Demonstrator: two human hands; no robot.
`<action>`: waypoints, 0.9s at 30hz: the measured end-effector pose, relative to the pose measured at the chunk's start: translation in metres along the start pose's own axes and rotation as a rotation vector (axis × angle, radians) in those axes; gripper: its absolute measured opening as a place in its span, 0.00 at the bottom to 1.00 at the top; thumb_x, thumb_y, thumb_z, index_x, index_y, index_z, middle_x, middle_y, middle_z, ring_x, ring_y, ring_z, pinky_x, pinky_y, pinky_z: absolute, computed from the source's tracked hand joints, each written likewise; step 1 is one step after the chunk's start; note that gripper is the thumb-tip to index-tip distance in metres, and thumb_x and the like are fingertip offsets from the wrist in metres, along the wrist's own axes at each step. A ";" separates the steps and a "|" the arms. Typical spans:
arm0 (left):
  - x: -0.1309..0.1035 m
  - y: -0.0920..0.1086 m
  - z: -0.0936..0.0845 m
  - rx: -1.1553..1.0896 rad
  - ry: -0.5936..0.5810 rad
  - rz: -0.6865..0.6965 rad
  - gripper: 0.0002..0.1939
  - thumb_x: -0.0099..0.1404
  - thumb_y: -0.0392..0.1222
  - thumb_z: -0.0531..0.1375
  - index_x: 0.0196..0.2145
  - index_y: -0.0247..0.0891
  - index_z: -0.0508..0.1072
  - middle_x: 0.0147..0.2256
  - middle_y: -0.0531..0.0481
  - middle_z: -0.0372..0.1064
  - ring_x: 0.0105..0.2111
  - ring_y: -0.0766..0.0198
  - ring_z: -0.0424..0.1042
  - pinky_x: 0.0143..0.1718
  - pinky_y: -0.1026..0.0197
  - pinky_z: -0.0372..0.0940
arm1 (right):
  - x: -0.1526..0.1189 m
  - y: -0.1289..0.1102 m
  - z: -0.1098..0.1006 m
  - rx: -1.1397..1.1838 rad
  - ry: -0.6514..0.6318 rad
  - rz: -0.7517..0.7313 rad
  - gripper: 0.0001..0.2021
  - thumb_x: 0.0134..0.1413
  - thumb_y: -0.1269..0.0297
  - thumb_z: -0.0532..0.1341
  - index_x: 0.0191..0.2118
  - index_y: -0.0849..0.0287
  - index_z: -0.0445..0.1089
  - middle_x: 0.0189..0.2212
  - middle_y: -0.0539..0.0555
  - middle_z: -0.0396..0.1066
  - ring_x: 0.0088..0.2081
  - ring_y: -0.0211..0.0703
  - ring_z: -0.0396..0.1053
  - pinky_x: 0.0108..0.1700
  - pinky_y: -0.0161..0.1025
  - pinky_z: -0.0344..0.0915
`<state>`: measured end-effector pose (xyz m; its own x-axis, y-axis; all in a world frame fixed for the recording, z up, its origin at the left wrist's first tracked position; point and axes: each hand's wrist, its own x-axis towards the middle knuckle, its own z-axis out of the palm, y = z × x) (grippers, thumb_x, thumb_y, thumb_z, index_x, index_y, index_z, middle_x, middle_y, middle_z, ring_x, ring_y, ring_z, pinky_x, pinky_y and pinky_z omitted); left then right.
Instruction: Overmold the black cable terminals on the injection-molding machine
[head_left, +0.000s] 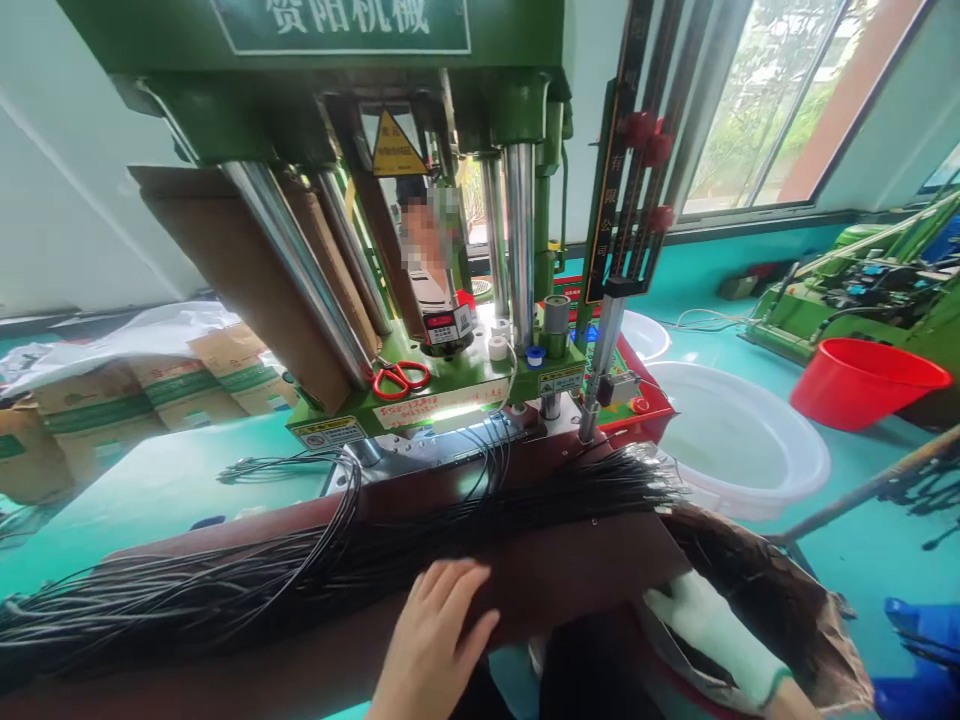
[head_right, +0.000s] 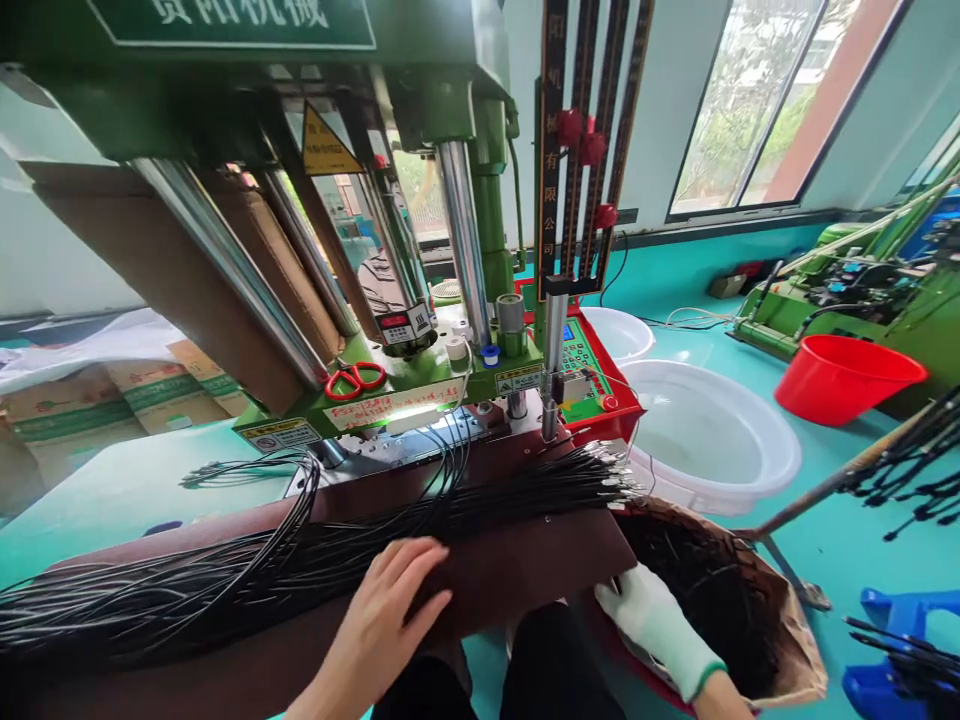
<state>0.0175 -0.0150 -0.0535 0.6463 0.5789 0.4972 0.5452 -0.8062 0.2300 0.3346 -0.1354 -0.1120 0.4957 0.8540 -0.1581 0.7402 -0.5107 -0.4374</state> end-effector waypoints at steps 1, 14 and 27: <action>0.022 0.007 0.007 0.014 -0.058 0.016 0.14 0.59 0.43 0.56 0.44 0.41 0.67 0.42 0.47 0.69 0.42 0.60 0.67 0.43 0.58 0.65 | -0.002 -0.001 -0.001 0.012 0.004 -0.006 0.17 0.46 0.59 0.52 0.39 0.61 0.70 0.37 0.60 0.72 0.41 0.51 0.68 0.43 0.40 0.62; 0.134 0.027 0.043 0.341 -0.566 0.191 0.12 0.59 0.42 0.57 0.38 0.31 0.67 0.37 0.41 0.65 0.39 0.51 0.65 0.37 0.52 0.60 | -0.032 0.015 -0.015 0.082 -0.081 -0.106 0.24 0.46 0.63 0.51 0.53 0.54 0.61 0.48 0.55 0.66 0.49 0.49 0.64 0.48 0.41 0.59; 0.153 0.005 0.023 -0.093 -0.567 0.082 0.11 0.63 0.41 0.49 0.30 0.37 0.69 0.31 0.50 0.67 0.31 0.63 0.67 0.32 0.63 0.58 | -0.035 0.005 -0.023 0.001 -0.090 -0.143 0.18 0.48 0.66 0.51 0.46 0.55 0.66 0.42 0.55 0.70 0.42 0.47 0.68 0.42 0.37 0.62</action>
<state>0.1322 0.0722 0.0044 0.8834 0.4685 -0.0039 0.4487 -0.8436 0.2951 0.3315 -0.1706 -0.0879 0.3427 0.9234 -0.1730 0.7995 -0.3833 -0.4624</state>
